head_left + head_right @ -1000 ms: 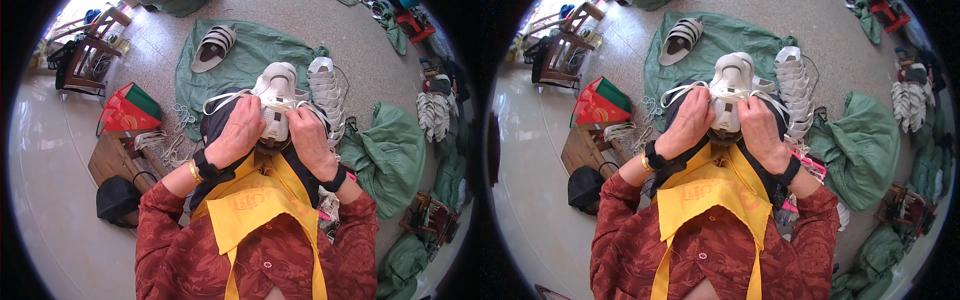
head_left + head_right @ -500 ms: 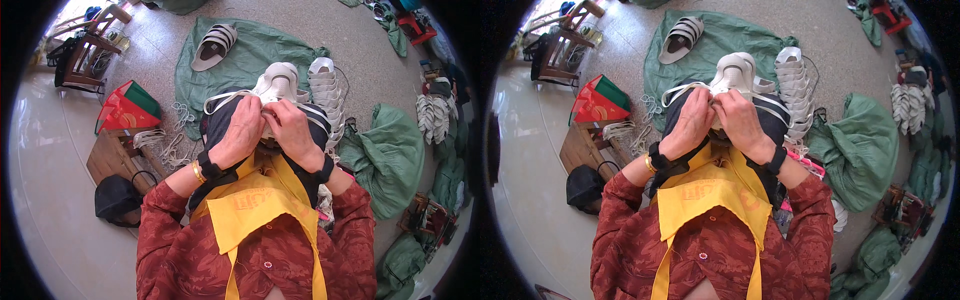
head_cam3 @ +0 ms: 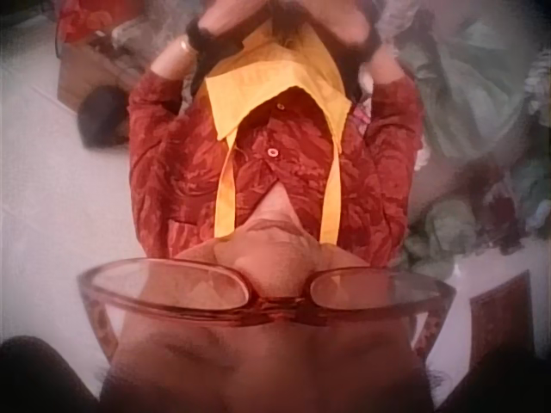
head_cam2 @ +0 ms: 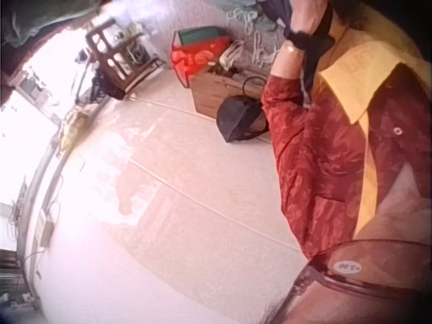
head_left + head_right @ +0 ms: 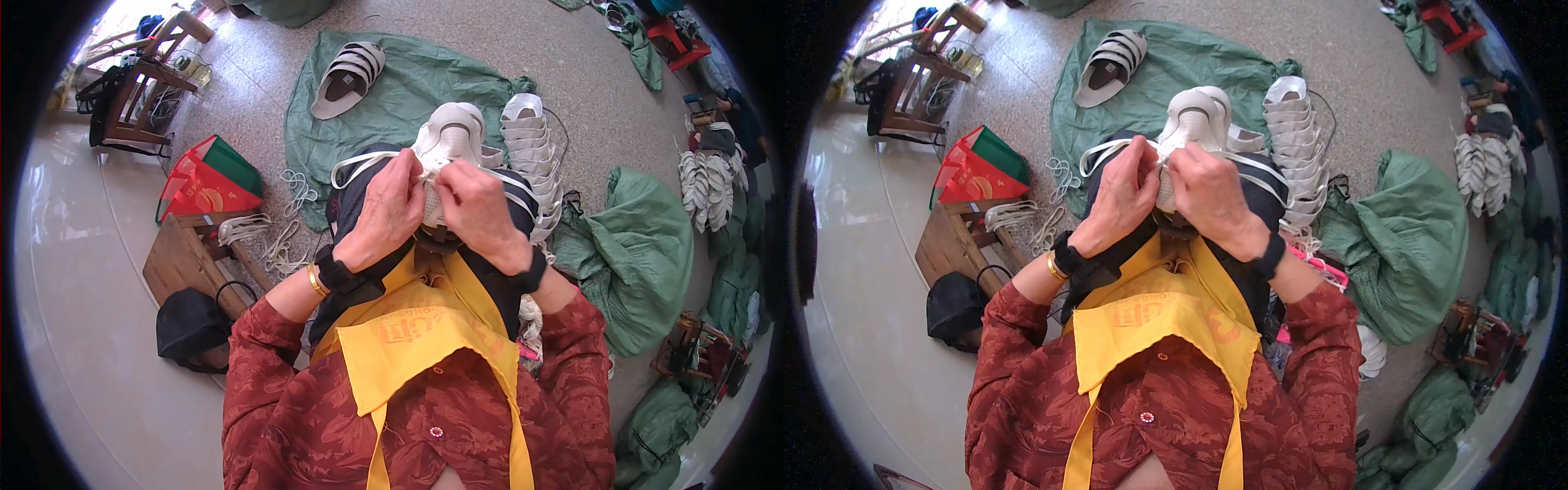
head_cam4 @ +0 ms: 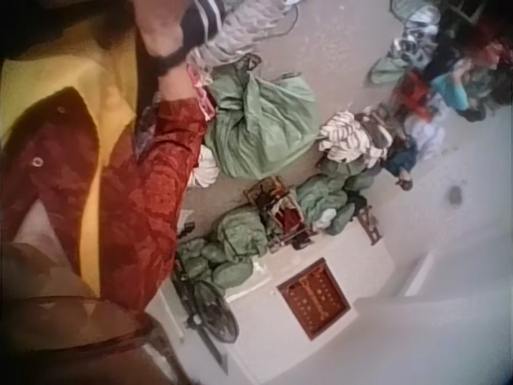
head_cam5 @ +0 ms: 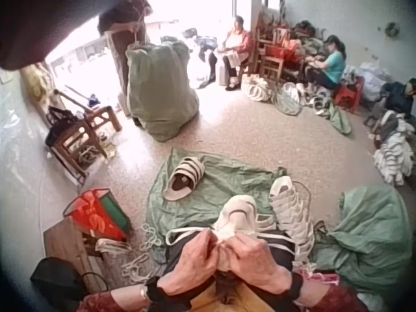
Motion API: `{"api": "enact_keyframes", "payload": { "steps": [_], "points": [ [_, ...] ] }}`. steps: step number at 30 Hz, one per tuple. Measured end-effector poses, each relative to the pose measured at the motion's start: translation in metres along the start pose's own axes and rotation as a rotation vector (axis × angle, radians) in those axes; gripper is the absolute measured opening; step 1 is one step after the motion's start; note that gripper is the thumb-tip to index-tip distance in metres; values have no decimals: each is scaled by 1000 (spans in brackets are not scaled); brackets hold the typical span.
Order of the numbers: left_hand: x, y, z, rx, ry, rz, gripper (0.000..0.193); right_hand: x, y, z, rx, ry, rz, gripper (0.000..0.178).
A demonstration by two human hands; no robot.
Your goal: Lacing a white athletic shoe in a shoe manufacturing environment.
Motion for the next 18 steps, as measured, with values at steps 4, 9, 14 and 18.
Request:
{"api": "enact_keyframes", "payload": {
  "steps": [4, 9, 14, 18],
  "points": [
    [1, -2, 3, -8, 13, 2, 14, 58, -4, 13, -497, -415, -13, 15],
    [4, -6, 19, -105, -1, 5, 11, 137, -12, -38, -589, -869, 15, 10],
    [-4, -7, 47, -78, 174, -185, 14, 116, -23, -45, -585, -1018, -85, 9],
    [-11, -3, 62, -130, 243, -226, 15, 107, -24, -47, -544, -1053, -96, 10]
  ]
}}
Point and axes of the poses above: each hand's wrist, its own y-axis away from the middle knuckle, its own x-axis out of the back of the hand, z = x × y, the point moved 5 cm from there along -y, towards the middle knuckle, and after that the axes turned 14 degrees about z, right-handed, at the moved point
